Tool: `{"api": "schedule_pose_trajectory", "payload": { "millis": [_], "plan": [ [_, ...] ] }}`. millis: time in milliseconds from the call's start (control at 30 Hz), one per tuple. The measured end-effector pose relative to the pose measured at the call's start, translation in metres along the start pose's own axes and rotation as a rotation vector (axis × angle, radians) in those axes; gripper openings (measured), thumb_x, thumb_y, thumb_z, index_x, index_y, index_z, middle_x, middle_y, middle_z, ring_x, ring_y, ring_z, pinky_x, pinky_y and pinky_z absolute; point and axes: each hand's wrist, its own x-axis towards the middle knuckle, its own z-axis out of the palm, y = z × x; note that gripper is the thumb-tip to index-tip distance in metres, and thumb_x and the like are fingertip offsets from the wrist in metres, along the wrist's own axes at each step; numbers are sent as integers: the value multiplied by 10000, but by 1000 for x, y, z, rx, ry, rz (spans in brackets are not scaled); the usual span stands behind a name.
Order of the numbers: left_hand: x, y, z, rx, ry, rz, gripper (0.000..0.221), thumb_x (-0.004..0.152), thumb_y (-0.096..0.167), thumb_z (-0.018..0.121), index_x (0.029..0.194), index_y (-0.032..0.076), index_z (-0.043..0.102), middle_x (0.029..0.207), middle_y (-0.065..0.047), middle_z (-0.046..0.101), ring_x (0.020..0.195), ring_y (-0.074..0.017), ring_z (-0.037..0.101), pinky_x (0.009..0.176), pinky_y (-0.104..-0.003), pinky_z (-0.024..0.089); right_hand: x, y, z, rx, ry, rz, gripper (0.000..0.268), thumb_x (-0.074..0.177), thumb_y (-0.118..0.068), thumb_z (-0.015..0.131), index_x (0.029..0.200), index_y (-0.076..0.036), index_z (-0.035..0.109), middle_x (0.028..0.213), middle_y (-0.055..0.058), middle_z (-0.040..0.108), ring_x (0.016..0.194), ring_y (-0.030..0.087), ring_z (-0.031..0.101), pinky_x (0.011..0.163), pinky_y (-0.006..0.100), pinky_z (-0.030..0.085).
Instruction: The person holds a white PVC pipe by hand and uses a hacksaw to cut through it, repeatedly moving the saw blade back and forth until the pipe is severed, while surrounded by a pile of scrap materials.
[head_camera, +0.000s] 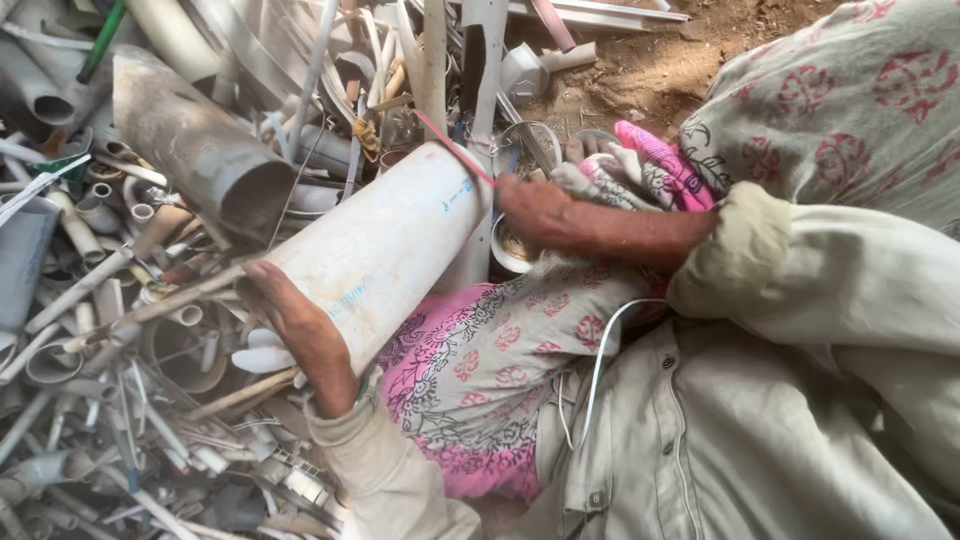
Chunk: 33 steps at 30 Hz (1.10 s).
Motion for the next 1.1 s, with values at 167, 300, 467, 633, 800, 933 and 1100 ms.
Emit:
{"api": "schedule_pose_trajectory", "payload": {
  "millis": [167, 300, 467, 633, 800, 933, 1100],
  "plan": [
    [21, 34, -13, -528, -81, -432, 834, 1122, 564, 253, 1616, -100, 151, 1718, -296, 118, 1621, -375, 98, 1324, -431, 82, 17, -68, 22, -190, -139, 28, 444, 1010, -33, 500, 1446, 5, 421, 940, 215, 744, 899, 384, 744, 729, 490, 611],
    [-3, 32, -24, -555, -16, -584, 864, 1090, 591, 249, 1619, -81, 128, 1715, -270, 26, 1614, -357, 19, 1298, -412, 39, 16, -33, 1, -118, -136, 266, 308, 1095, -153, 428, 1366, -7, 443, 980, 223, 718, 793, 371, 742, 601, 481, 624],
    [-3, 18, -8, -281, -136, -302, 833, 1120, 582, 219, 1648, -60, 169, 1742, -257, 91, 1641, -358, 48, 1351, -424, 41, -4, -53, -3, -94, -142, 158, 287, 1067, -103, 443, 1336, -6, 467, 925, 178, 729, 742, 319, 749, 605, 433, 609],
    [-16, 24, -10, -535, -34, -529, 806, 1144, 542, 312, 1625, -73, 112, 1738, -269, 33, 1648, -376, 35, 1331, -441, 31, 19, -54, 1, -20, -178, 304, 230, 1126, -182, 430, 1290, -29, 483, 878, 166, 742, 735, 333, 721, 602, 445, 592],
    [-12, 25, -13, -546, 2, -498, 797, 1151, 554, 309, 1664, -23, 110, 1769, -230, 77, 1655, -364, 68, 1337, -439, 45, -17, -53, 0, -27, -168, 202, 378, 984, -72, 467, 1349, 12, 413, 879, 208, 714, 732, 380, 734, 575, 488, 609],
    [13, 39, -29, -583, -5, -552, 831, 1104, 589, 329, 1675, 10, 158, 1754, -199, 144, 1617, -332, 143, 1303, -428, 111, -2, -73, 34, -84, -79, 58, 328, 1044, -123, 495, 1339, -9, 410, 844, 212, 709, 755, 424, 719, 589, 530, 588],
    [29, 55, -32, -835, 144, -785, 903, 1038, 642, 454, 1574, -56, 249, 1632, -219, 345, 1520, -302, 388, 1241, -425, 322, -37, -19, 11, 37, -195, 530, 249, 1126, -150, 433, 1258, 60, 447, 835, 167, 718, 662, 307, 776, 470, 393, 609]
  ]
}}
